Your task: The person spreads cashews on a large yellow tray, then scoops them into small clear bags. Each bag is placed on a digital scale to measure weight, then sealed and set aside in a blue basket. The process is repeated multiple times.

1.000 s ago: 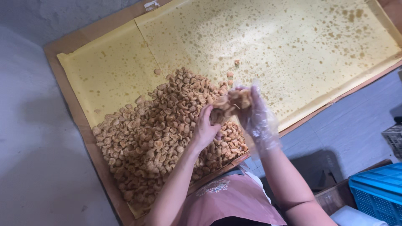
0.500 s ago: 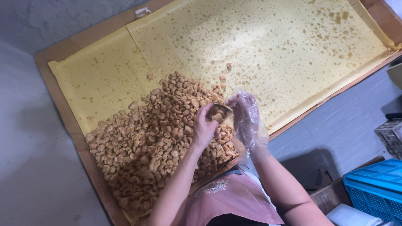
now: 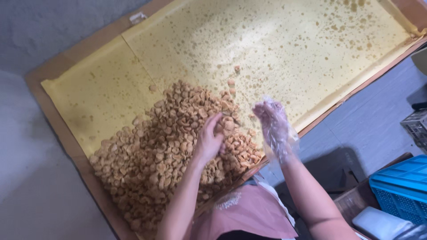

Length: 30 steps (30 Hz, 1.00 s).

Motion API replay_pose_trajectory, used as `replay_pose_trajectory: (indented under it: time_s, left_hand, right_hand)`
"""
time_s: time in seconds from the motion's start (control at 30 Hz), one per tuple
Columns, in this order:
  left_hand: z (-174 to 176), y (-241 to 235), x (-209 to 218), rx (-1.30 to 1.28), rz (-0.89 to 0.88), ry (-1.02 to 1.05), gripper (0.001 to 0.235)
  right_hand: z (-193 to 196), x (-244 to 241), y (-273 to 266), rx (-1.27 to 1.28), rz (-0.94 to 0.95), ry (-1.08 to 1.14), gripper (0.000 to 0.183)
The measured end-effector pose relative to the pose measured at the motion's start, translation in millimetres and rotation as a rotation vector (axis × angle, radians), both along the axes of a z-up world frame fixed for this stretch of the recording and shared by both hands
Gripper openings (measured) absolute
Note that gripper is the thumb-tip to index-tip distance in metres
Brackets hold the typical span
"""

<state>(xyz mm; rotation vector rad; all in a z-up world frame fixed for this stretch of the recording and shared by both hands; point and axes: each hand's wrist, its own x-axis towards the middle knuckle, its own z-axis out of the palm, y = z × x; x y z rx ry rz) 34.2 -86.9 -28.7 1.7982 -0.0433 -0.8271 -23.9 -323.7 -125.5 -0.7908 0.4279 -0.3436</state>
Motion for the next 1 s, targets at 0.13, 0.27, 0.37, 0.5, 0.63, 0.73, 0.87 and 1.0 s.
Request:
replay_pose_trajectory:
  time_s: [0.13,0.27,0.37,0.5,0.63,0.73,0.87,1.0]
  left_hand:
    - [9,2,3,-0.061,0.000,-0.035,0.072]
    - [21,10,9,0.016,0.043,-0.027,0.066]
    - [30,17,12,0.064,0.056,-0.037,0.064]
    - [45,30,8,0.099,0.030,-0.046,0.068]
    - [56,40,5,0.072,0.062,-0.042,0.068]
    - [58,50,-1,0.031,0.043,-0.100,0.063]
    - [56,56,-2,0.032,0.032,-0.082,0.063]
    - [84,60,-15,0.075,-0.046,-0.018,0.072]
  right_hand:
    - [-72,0,-38,-0.090,-0.012,0.214,0.037]
    - [-143,-19,-62,-0.228,0.074,0.475,0.036]
    - [-179,-32,-70,-0.281,0.178,0.694,0.034]
    - [-207,-33,-78,-0.378,0.357,0.848,0.030]
    - [-220,-20,-75,-0.505,0.472,0.895,0.029]
    - [-222,-15,-42,-0.450,0.620,0.889,0.036]
    - [-210,10,21,-0.476,0.756,0.958,0.050]
    - [-186,19,44,-0.551,0.782,0.794,0.059]
